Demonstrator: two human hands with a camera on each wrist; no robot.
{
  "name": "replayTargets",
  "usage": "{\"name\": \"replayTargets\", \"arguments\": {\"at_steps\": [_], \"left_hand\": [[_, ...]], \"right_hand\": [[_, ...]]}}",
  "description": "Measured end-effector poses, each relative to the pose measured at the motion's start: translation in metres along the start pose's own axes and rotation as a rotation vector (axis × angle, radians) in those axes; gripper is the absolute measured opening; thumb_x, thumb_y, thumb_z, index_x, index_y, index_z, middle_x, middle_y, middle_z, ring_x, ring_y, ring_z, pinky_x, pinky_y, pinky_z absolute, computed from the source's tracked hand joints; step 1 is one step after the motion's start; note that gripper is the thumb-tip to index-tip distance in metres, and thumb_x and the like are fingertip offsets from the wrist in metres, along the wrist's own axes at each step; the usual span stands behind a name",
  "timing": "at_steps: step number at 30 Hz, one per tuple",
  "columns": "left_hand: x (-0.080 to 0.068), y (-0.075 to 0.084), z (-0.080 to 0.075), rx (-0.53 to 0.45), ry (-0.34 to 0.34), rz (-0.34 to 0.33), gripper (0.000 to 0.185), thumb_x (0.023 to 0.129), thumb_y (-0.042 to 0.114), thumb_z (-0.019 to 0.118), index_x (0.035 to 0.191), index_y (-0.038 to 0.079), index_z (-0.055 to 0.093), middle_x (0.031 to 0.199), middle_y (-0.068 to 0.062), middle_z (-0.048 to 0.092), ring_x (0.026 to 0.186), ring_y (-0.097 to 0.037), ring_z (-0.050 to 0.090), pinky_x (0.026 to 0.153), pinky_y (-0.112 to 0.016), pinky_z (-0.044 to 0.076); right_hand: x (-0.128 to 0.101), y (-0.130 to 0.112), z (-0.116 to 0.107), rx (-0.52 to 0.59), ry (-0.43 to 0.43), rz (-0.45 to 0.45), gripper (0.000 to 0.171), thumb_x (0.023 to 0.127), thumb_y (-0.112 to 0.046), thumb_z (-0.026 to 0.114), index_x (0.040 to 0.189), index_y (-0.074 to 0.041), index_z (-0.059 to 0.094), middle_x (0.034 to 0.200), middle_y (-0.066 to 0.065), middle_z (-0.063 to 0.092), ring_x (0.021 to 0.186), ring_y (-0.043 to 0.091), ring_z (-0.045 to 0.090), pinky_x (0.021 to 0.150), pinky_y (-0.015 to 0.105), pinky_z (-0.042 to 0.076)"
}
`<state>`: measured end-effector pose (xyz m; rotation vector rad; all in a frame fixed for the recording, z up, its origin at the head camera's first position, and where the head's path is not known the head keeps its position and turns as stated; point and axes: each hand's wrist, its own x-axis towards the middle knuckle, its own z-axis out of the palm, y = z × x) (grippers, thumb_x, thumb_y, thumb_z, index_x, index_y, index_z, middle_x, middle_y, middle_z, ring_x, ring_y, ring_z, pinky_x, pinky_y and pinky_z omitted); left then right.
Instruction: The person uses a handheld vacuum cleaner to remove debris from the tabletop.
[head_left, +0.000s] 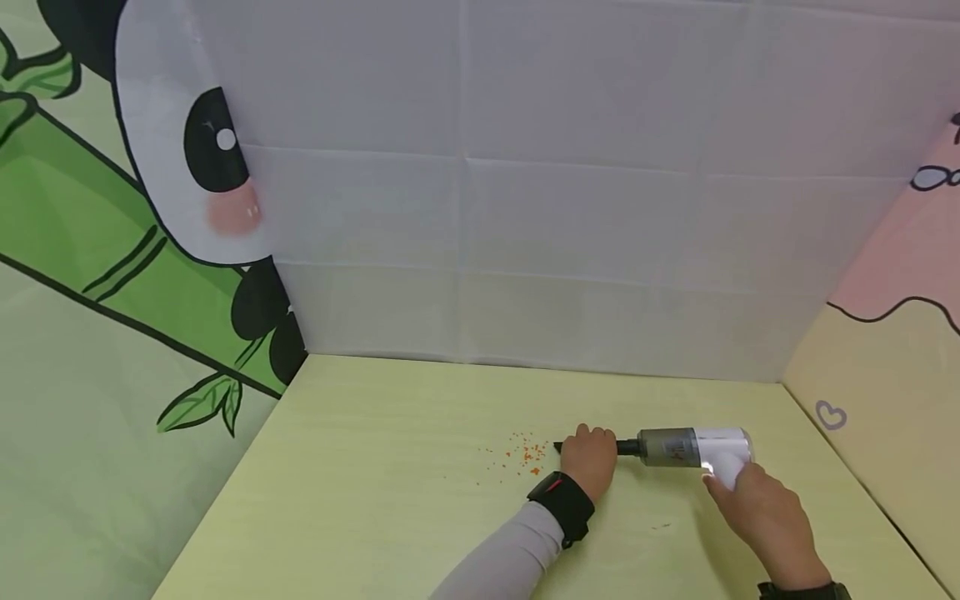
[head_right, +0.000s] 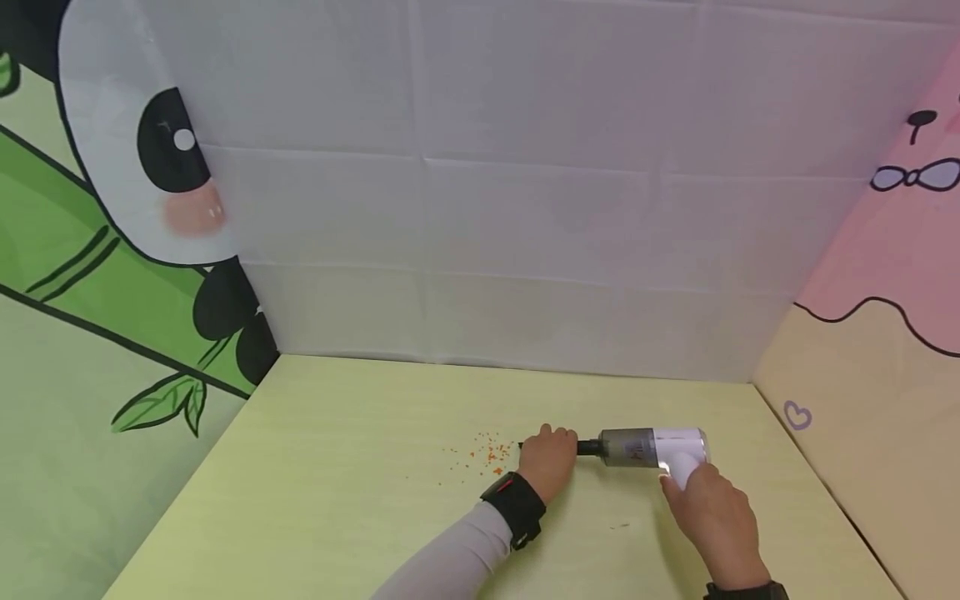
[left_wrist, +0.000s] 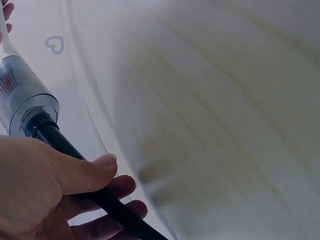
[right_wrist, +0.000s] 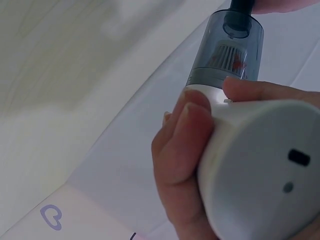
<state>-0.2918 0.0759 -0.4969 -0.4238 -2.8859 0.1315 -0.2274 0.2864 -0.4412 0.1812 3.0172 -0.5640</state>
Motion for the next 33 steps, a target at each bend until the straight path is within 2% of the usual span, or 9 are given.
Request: {"name": "replayTargets", "arguments": {"at_steps": [7, 13, 17, 18, 21, 33], "left_hand": [[0.004, -0.001, 0.001, 0.006, -0.005, -0.002, 0.01, 0.097, 0.034, 0.069, 0.1, 0.025, 0.071, 0.088, 0.008, 0.065, 0.083, -0.01, 0.058, 0.061, -0.024, 0.049], [0.005, -0.003, 0.003, 0.015, 0.047, -0.001, 0.009, 0.096, 0.034, 0.07, 0.098, 0.025, 0.07, 0.087, 0.009, 0.064, 0.082, -0.009, 0.057, 0.06, -0.024, 0.049], [0.006, -0.004, 0.004, 0.02, 0.038, 0.001, 0.01, 0.097, 0.034, 0.069, 0.098, 0.025, 0.07, 0.087, 0.008, 0.064, 0.082, -0.009, 0.057, 0.059, -0.024, 0.049], [0.007, -0.004, 0.004, 0.018, 0.017, -0.003, 0.009, 0.098, 0.034, 0.068, 0.1, 0.025, 0.071, 0.088, 0.008, 0.065, 0.083, -0.009, 0.058, 0.06, -0.023, 0.05], [0.008, -0.004, 0.004, 0.016, 0.026, -0.007, 0.01, 0.097, 0.034, 0.069, 0.098, 0.025, 0.071, 0.086, 0.008, 0.064, 0.081, -0.01, 0.057, 0.059, -0.023, 0.049], [-0.001, -0.008, 0.005, 0.016, 0.03, 0.008, 0.011, 0.097, 0.034, 0.069, 0.102, 0.025, 0.072, 0.089, 0.007, 0.067, 0.082, -0.011, 0.059, 0.059, -0.024, 0.05]], "right_hand": [[0.002, -0.001, 0.001, 0.004, 0.015, -0.009, 0.051, 0.099, -0.041, 0.057, 0.087, 0.007, 0.047, 0.068, 0.011, 0.05, 0.06, 0.025, 0.049, 0.049, 0.036, 0.038], [0.005, -0.002, 0.002, 0.006, 0.049, -0.024, 0.051, 0.1, -0.04, 0.057, 0.086, 0.008, 0.047, 0.068, 0.012, 0.05, 0.059, 0.026, 0.05, 0.049, 0.037, 0.039], [0.006, -0.001, 0.004, 0.006, 0.048, -0.017, 0.053, 0.1, -0.04, 0.057, 0.087, 0.01, 0.047, 0.068, 0.013, 0.05, 0.059, 0.026, 0.05, 0.048, 0.038, 0.039], [0.007, -0.001, 0.004, 0.006, 0.047, -0.019, 0.052, 0.1, -0.04, 0.057, 0.087, 0.01, 0.047, 0.068, 0.013, 0.05, 0.059, 0.026, 0.05, 0.049, 0.038, 0.039], [0.008, -0.002, 0.003, 0.002, 0.047, -0.025, 0.051, 0.1, -0.039, 0.057, 0.087, 0.01, 0.047, 0.068, 0.013, 0.05, 0.059, 0.026, 0.05, 0.049, 0.038, 0.039], [-0.001, -0.005, 0.011, -0.001, 0.056, -0.03, 0.051, 0.099, -0.036, 0.06, 0.09, 0.013, 0.048, 0.069, 0.013, 0.052, 0.06, 0.026, 0.05, 0.049, 0.038, 0.04]]}}
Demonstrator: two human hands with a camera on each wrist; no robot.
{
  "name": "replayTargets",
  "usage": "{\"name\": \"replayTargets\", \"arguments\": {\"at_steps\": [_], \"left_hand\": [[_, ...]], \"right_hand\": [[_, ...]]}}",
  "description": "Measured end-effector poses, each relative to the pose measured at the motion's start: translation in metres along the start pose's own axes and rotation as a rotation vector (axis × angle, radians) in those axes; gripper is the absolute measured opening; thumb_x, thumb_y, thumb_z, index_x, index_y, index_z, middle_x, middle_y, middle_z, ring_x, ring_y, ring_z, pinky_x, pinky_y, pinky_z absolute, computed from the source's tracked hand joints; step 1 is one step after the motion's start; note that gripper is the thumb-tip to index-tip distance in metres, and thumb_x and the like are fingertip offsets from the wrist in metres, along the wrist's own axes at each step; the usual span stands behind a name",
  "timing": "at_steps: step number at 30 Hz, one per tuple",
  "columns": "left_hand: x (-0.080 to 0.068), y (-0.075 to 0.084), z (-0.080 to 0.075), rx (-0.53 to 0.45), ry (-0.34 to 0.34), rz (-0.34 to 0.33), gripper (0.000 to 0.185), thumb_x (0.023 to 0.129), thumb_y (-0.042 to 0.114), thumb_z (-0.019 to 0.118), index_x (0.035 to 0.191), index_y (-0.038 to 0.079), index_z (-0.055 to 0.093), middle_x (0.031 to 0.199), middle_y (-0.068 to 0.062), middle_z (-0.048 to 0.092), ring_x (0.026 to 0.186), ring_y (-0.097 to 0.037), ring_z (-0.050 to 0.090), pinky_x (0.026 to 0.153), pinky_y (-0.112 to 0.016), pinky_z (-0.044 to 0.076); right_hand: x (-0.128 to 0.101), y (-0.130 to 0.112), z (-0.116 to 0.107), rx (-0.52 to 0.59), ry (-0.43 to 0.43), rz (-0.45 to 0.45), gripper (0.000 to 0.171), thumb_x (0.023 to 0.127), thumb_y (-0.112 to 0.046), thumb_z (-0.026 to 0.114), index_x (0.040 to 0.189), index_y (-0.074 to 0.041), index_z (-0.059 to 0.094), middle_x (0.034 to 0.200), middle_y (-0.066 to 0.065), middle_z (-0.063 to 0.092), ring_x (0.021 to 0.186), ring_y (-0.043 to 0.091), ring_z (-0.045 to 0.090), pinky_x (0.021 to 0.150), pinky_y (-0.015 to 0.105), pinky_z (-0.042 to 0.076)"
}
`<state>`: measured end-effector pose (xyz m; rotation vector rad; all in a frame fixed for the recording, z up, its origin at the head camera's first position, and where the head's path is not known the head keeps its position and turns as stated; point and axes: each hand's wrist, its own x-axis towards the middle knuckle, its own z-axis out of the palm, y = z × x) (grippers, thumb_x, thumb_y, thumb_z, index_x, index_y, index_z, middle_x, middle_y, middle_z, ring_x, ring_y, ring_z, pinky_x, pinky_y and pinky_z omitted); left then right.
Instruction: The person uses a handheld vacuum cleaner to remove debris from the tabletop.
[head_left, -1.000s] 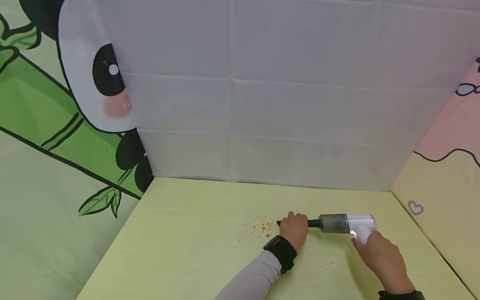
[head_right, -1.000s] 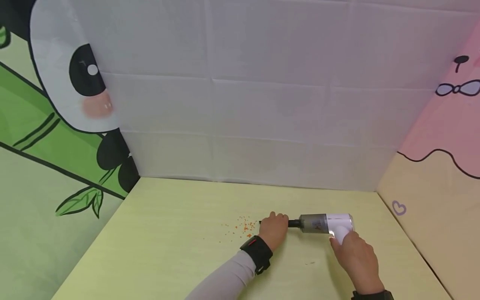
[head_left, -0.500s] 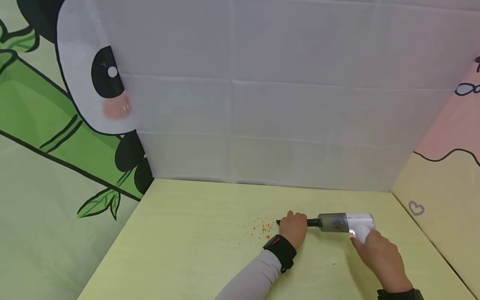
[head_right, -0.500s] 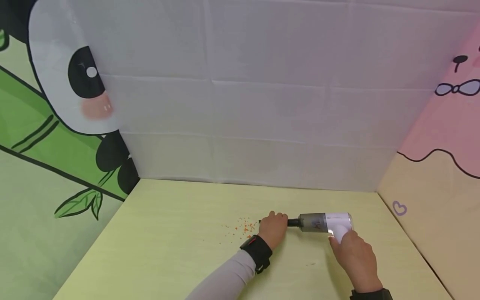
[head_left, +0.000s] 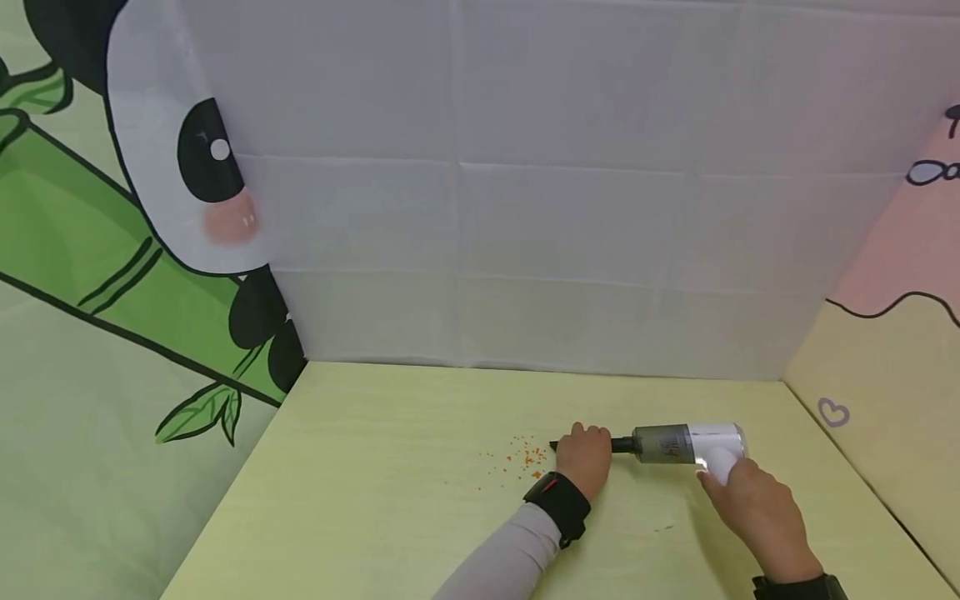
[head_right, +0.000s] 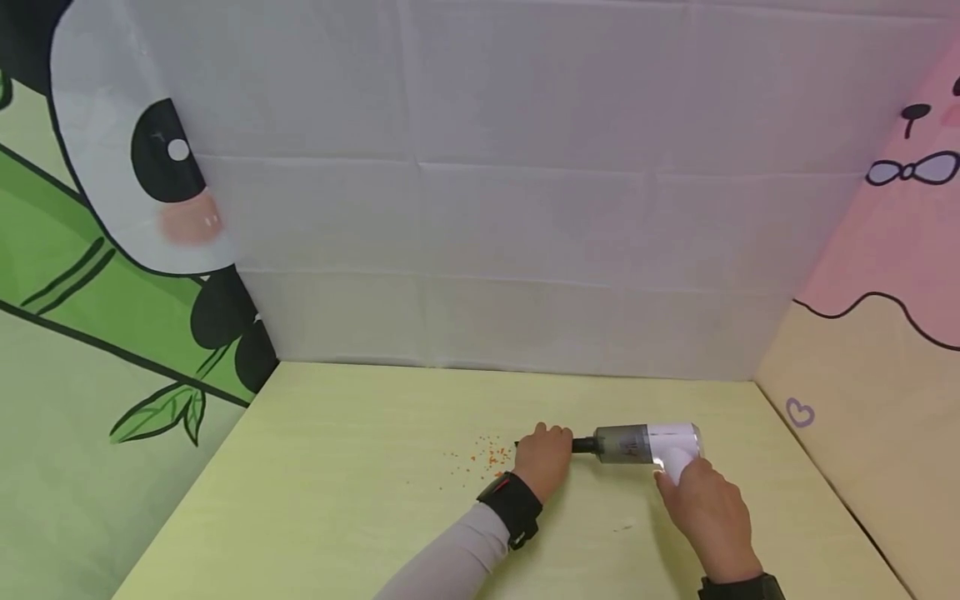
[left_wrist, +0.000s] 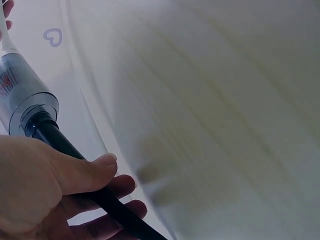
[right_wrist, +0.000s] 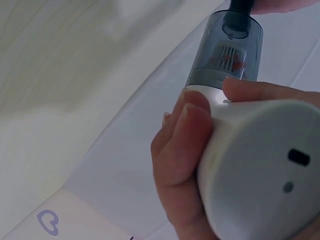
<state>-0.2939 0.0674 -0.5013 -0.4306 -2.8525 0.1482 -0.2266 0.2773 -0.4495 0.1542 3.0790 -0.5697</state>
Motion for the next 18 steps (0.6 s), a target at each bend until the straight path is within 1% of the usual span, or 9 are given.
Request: {"name": "replayTargets", "arguments": {"at_steps": [5, 13, 18], "left_hand": [[-0.005, -0.001, -0.001, -0.006, -0.03, -0.004, 0.013, 0.097, 0.034, 0.069, 0.105, 0.024, 0.072, 0.091, 0.007, 0.067, 0.084, -0.011, 0.059, 0.061, -0.025, 0.051], [-0.014, -0.002, 0.005, -0.01, -0.032, 0.011, 0.012, 0.097, 0.033, 0.069, 0.105, 0.024, 0.071, 0.092, 0.007, 0.067, 0.085, -0.012, 0.059, 0.063, -0.025, 0.052], [-0.02, -0.002, 0.005, -0.019, -0.042, 0.012, 0.013, 0.097, 0.033, 0.069, 0.105, 0.024, 0.071, 0.093, 0.007, 0.067, 0.085, -0.011, 0.058, 0.063, -0.026, 0.052]], "right_hand": [[-0.005, -0.002, 0.0, -0.001, -0.012, 0.008, 0.052, 0.099, -0.037, 0.059, 0.089, 0.012, 0.048, 0.07, 0.013, 0.051, 0.06, 0.025, 0.05, 0.049, 0.038, 0.041], [-0.018, -0.005, 0.002, 0.004, -0.01, 0.019, 0.052, 0.099, -0.038, 0.059, 0.09, 0.012, 0.048, 0.07, 0.012, 0.051, 0.06, 0.025, 0.049, 0.049, 0.037, 0.04], [-0.027, -0.007, 0.004, 0.011, -0.009, 0.024, 0.052, 0.099, -0.039, 0.06, 0.091, 0.012, 0.048, 0.07, 0.012, 0.051, 0.061, 0.026, 0.049, 0.05, 0.037, 0.039]]}}
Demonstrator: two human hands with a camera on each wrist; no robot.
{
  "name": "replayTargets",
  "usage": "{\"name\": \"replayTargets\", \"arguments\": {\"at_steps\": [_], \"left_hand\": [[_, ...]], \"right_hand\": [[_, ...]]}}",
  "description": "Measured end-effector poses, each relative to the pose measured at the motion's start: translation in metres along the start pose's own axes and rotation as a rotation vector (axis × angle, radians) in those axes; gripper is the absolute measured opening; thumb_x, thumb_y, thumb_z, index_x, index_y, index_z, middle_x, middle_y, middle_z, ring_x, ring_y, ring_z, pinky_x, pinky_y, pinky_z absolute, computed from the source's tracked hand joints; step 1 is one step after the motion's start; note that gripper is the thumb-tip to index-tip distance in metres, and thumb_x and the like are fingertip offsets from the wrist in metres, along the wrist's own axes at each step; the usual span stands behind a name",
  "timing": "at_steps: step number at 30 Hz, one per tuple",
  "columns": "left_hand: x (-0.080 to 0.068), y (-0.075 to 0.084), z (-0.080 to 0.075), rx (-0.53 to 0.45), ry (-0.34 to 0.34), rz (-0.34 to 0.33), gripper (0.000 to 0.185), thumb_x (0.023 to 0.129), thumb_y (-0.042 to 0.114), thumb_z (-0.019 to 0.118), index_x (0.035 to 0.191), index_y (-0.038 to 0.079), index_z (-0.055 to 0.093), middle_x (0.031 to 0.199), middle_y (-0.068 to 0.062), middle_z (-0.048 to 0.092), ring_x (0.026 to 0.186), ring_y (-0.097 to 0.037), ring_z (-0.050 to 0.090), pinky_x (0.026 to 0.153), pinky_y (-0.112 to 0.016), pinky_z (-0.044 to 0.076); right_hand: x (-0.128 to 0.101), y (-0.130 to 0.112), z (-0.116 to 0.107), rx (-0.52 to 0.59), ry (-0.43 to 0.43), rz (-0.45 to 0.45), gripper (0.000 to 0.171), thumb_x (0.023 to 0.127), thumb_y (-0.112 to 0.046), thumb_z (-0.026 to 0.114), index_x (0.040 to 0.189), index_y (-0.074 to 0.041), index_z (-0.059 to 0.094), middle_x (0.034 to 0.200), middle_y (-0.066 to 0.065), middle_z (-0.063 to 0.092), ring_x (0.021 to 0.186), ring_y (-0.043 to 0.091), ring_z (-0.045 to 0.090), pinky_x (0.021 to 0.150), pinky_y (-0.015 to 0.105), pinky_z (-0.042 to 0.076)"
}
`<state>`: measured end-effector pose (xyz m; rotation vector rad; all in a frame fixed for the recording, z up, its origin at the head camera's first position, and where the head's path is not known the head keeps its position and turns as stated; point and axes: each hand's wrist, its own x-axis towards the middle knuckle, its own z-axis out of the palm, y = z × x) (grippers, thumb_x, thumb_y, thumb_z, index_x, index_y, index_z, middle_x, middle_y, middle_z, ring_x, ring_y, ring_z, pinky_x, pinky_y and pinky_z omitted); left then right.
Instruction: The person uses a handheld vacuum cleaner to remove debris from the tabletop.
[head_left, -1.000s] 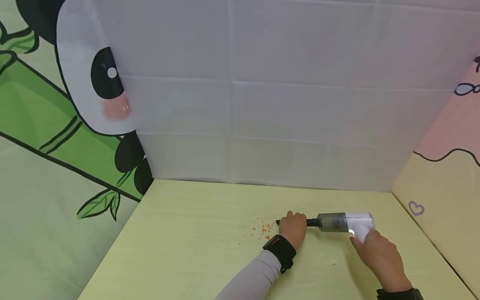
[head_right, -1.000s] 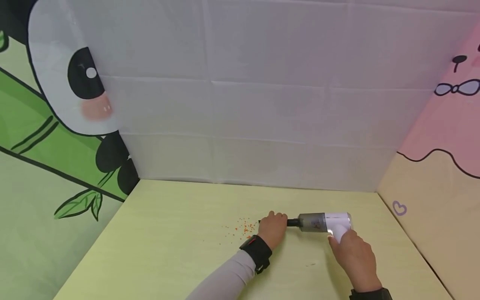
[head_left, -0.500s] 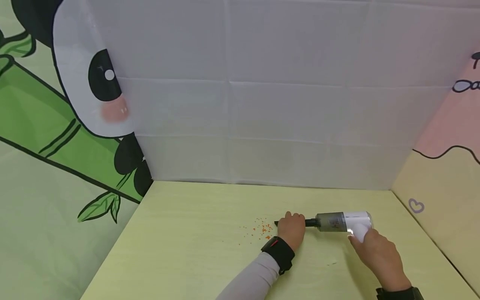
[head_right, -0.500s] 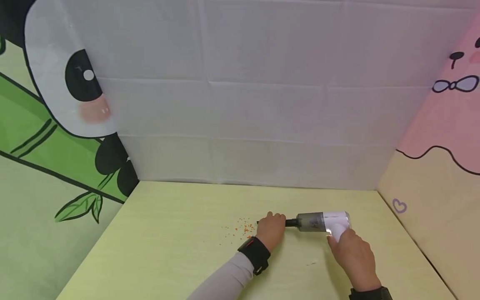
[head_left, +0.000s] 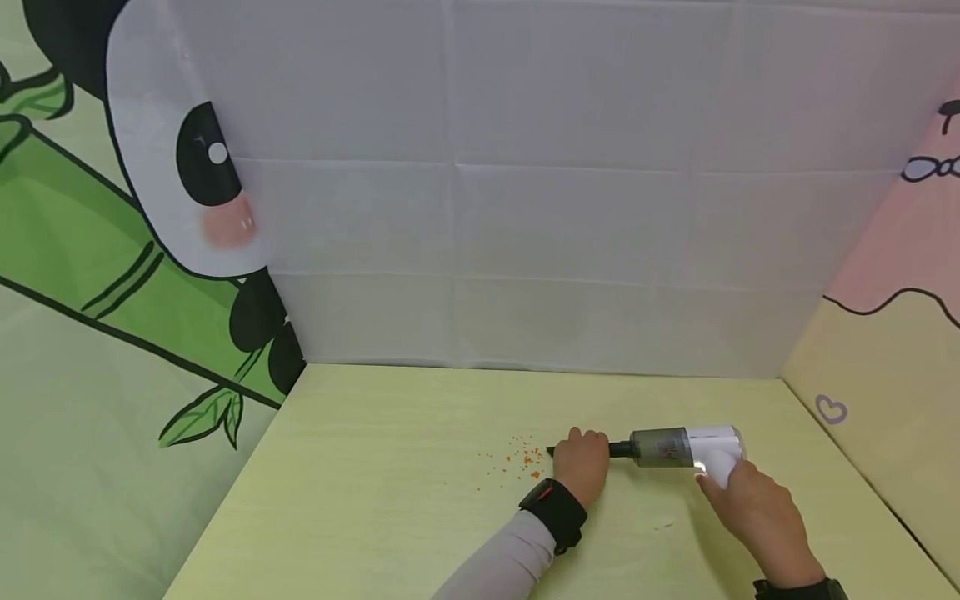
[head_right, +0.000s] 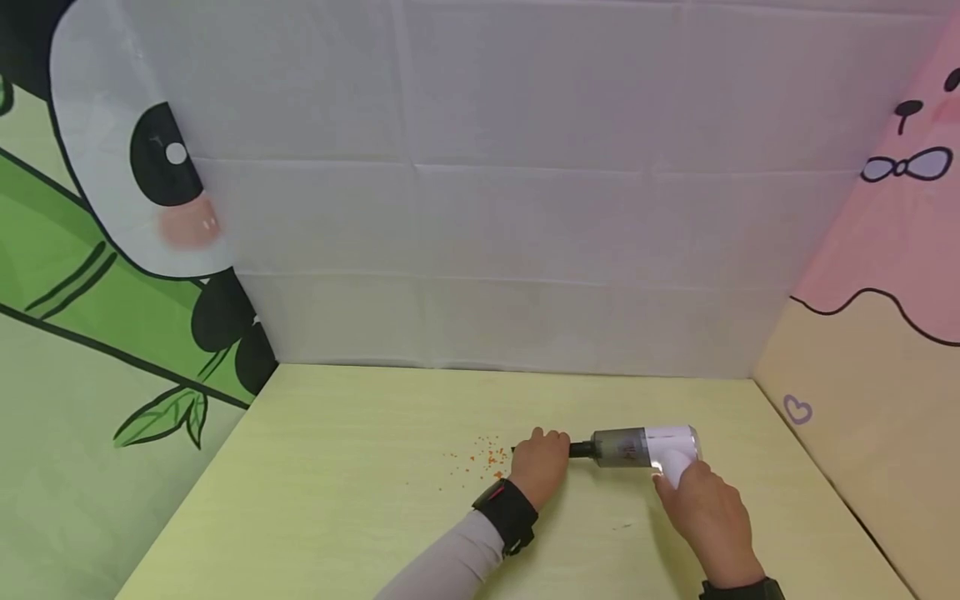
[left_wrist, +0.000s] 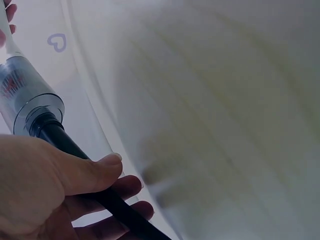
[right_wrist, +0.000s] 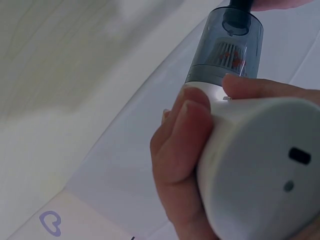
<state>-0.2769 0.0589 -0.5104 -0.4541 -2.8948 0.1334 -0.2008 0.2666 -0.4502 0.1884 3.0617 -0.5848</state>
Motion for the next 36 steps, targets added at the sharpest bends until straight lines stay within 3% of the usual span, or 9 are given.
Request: {"name": "replayTargets", "arguments": {"at_steps": [21, 36], "left_hand": [[-0.042, -0.008, -0.012, 0.031, -0.015, 0.056, 0.013, 0.097, 0.032, 0.069, 0.105, 0.022, 0.069, 0.091, 0.006, 0.065, 0.083, -0.011, 0.056, 0.06, -0.025, 0.05], [-0.05, -0.007, -0.017, 0.037, 0.015, 0.072, 0.012, 0.096, 0.033, 0.071, 0.1, 0.022, 0.069, 0.087, 0.006, 0.064, 0.079, -0.011, 0.055, 0.055, -0.025, 0.047]], "right_hand": [[-0.043, -0.011, 0.007, 0.015, 0.012, 0.05, 0.053, 0.098, -0.041, 0.061, 0.091, 0.011, 0.049, 0.07, 0.01, 0.051, 0.061, 0.025, 0.048, 0.05, 0.037, 0.038], [-0.047, -0.007, 0.006, 0.023, -0.021, 0.063, 0.053, 0.098, -0.045, 0.06, 0.091, 0.008, 0.051, 0.072, 0.008, 0.053, 0.062, 0.025, 0.048, 0.051, 0.038, 0.039]]}}
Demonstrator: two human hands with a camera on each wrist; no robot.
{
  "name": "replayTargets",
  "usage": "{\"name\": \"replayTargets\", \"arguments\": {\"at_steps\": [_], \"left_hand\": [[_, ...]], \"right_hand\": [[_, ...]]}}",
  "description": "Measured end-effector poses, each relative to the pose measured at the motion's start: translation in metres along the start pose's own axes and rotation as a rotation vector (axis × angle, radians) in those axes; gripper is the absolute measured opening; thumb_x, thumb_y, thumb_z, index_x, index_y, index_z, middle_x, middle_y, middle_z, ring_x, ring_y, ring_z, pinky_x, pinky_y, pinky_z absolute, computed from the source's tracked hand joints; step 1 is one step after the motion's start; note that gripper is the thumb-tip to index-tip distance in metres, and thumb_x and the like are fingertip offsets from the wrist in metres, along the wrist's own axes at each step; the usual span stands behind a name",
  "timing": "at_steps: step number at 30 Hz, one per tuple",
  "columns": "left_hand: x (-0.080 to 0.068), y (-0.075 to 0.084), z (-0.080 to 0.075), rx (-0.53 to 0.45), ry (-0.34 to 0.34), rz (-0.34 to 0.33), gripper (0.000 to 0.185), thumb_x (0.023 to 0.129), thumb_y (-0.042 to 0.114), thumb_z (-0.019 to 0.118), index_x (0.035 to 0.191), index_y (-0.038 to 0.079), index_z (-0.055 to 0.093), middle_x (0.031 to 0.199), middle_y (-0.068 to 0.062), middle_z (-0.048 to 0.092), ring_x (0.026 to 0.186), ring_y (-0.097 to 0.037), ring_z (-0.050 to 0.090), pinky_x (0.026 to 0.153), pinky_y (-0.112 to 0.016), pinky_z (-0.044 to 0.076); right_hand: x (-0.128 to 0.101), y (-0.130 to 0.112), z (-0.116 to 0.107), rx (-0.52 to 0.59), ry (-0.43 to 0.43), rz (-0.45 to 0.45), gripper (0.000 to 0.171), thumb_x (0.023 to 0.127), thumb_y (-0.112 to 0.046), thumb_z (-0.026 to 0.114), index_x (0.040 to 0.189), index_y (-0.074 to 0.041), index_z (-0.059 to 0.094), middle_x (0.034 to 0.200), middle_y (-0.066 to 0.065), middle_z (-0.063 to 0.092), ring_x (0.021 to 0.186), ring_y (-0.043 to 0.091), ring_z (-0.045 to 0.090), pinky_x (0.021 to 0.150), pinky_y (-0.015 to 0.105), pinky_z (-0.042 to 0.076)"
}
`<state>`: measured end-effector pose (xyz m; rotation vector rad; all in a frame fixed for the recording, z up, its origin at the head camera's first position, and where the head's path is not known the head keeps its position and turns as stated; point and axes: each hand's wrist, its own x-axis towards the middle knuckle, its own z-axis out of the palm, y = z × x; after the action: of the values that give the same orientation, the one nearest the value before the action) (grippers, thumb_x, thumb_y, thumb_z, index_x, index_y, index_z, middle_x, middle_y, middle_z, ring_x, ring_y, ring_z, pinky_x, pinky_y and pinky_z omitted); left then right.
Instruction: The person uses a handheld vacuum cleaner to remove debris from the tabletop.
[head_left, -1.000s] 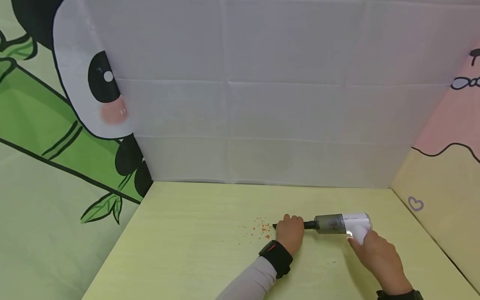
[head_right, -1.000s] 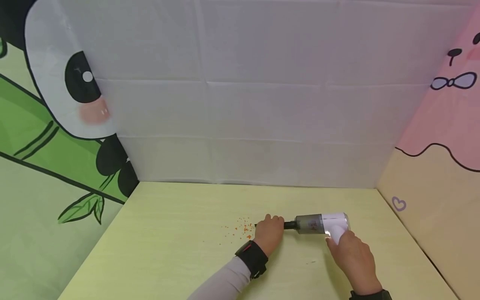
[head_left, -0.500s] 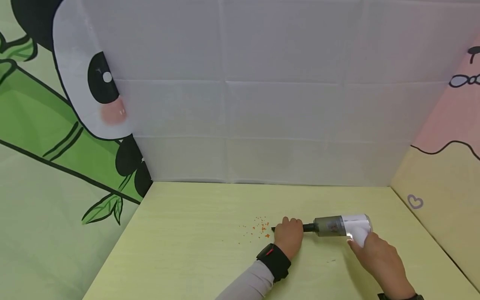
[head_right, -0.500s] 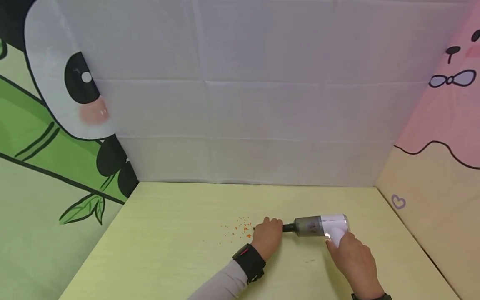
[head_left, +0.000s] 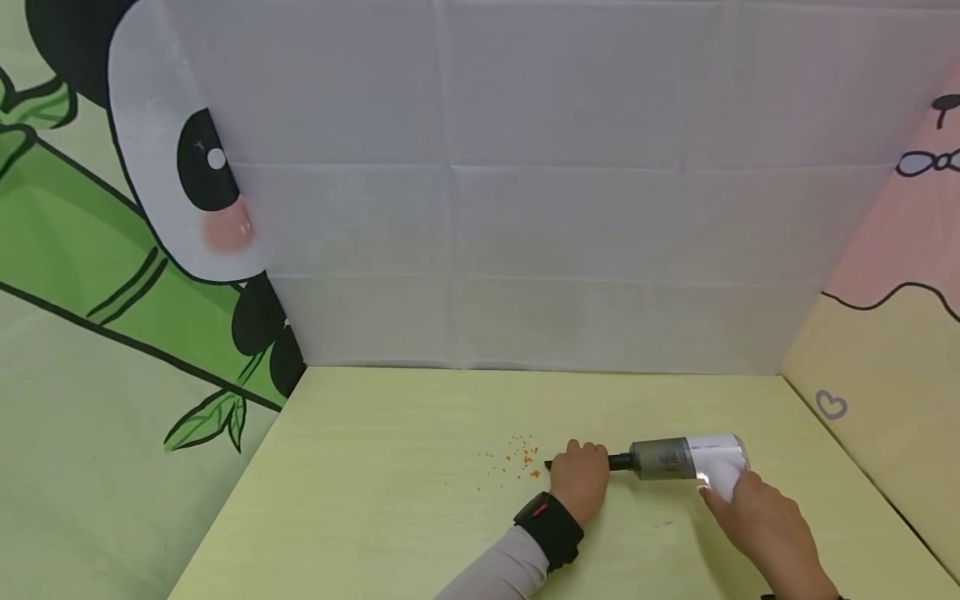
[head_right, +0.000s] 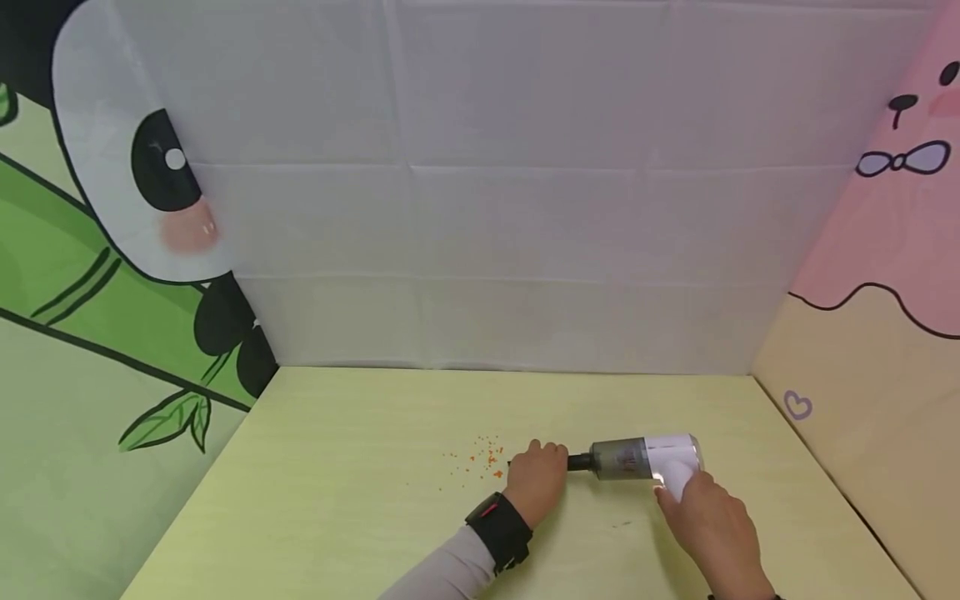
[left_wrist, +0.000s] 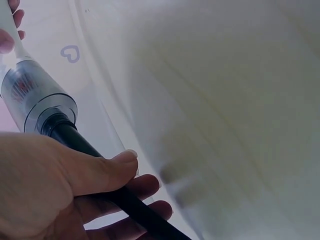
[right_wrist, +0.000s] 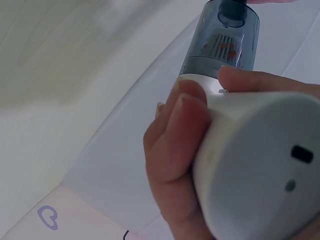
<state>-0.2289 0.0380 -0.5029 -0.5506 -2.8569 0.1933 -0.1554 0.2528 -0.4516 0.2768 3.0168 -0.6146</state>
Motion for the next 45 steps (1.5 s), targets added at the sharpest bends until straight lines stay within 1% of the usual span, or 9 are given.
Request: {"name": "replayTargets", "arguments": {"at_steps": [7, 16, 19, 26, 32, 38, 40, 42, 45], "left_hand": [[0.004, 0.001, 0.0, 0.009, -0.026, -0.001, 0.012, 0.097, 0.034, 0.069, 0.102, 0.022, 0.068, 0.089, 0.006, 0.063, 0.08, -0.011, 0.054, 0.056, -0.025, 0.047], [0.01, 0.002, 0.004, -0.006, -0.052, -0.002, 0.012, 0.098, 0.033, 0.068, 0.104, 0.023, 0.069, 0.091, 0.007, 0.064, 0.082, -0.011, 0.055, 0.058, -0.025, 0.048], [0.011, 0.003, 0.005, -0.008, -0.05, -0.007, 0.012, 0.098, 0.034, 0.068, 0.104, 0.023, 0.069, 0.091, 0.007, 0.064, 0.081, -0.011, 0.056, 0.059, -0.025, 0.049], [0.016, 0.001, 0.01, -0.008, -0.021, -0.008, 0.011, 0.098, 0.033, 0.068, 0.104, 0.023, 0.069, 0.091, 0.007, 0.065, 0.081, -0.011, 0.056, 0.059, -0.025, 0.049], [0.018, 0.0, 0.008, -0.016, -0.003, -0.013, 0.012, 0.097, 0.033, 0.07, 0.103, 0.022, 0.07, 0.09, 0.006, 0.065, 0.081, -0.011, 0.057, 0.059, -0.025, 0.05], [0.023, 0.001, 0.011, -0.021, -0.014, -0.032, 0.012, 0.097, 0.033, 0.07, 0.104, 0.023, 0.07, 0.091, 0.006, 0.066, 0.083, -0.011, 0.058, 0.061, -0.026, 0.051], [0.023, 0.001, 0.011, -0.024, -0.014, -0.033, 0.013, 0.096, 0.033, 0.07, 0.105, 0.023, 0.07, 0.092, 0.007, 0.066, 0.084, -0.011, 0.058, 0.062, -0.026, 0.052], [0.022, 0.001, 0.01, -0.026, 0.002, -0.03, 0.013, 0.095, 0.034, 0.072, 0.103, 0.023, 0.07, 0.091, 0.007, 0.065, 0.084, -0.011, 0.057, 0.061, -0.026, 0.051], [0.022, 0.0, 0.009, -0.021, 0.001, -0.029, 0.014, 0.095, 0.034, 0.072, 0.104, 0.023, 0.07, 0.091, 0.007, 0.065, 0.084, -0.012, 0.058, 0.061, -0.026, 0.051]], "right_hand": [[0.0, 0.001, 0.0, -0.001, 0.005, -0.005, 0.055, 0.098, -0.046, 0.059, 0.091, 0.008, 0.05, 0.072, 0.009, 0.052, 0.062, 0.025, 0.048, 0.05, 0.038, 0.039], [0.004, -0.001, -0.003, -0.005, 0.019, -0.01, 0.052, 0.098, -0.042, 0.06, 0.089, 0.008, 0.05, 0.071, 0.009, 0.051, 0.061, 0.025, 0.048, 0.05, 0.037, 0.038], [0.005, 0.0, -0.001, -0.01, 0.025, -0.015, 0.052, 0.098, -0.042, 0.06, 0.089, 0.008, 0.05, 0.071, 0.01, 0.052, 0.062, 0.025, 0.048, 0.05, 0.037, 0.038], [0.008, -0.002, -0.002, -0.016, 0.039, -0.028, 0.053, 0.098, -0.04, 0.061, 0.09, 0.011, 0.049, 0.071, 0.011, 0.051, 0.061, 0.025, 0.049, 0.05, 0.037, 0.039], [0.012, -0.003, -0.002, -0.023, 0.027, -0.021, 0.055, 0.098, -0.04, 0.061, 0.091, 0.013, 0.049, 0.072, 0.013, 0.051, 0.062, 0.026, 0.05, 0.051, 0.038, 0.041], [0.015, -0.003, -0.002, -0.027, 0.031, -0.03, 0.055, 0.098, -0.039, 0.061, 0.091, 0.014, 0.048, 0.072, 0.013, 0.052, 0.062, 0.026, 0.049, 0.051, 0.038, 0.041], [0.016, -0.003, -0.002, -0.028, 0.033, -0.029, 0.055, 0.098, -0.039, 0.061, 0.092, 0.014, 0.048, 0.072, 0.013, 0.052, 0.062, 0.026, 0.049, 0.051, 0.038, 0.04], [0.017, -0.003, -0.002, -0.028, 0.036, -0.03, 0.055, 0.098, -0.039, 0.061, 0.092, 0.014, 0.048, 0.072, 0.014, 0.052, 0.062, 0.026, 0.049, 0.051, 0.038, 0.04], [0.019, -0.004, -0.002, -0.028, 0.041, -0.029, 0.055, 0.098, -0.039, 0.061, 0.092, 0.014, 0.049, 0.071, 0.013, 0.052, 0.061, 0.026, 0.049, 0.05, 0.038, 0.041]]}}
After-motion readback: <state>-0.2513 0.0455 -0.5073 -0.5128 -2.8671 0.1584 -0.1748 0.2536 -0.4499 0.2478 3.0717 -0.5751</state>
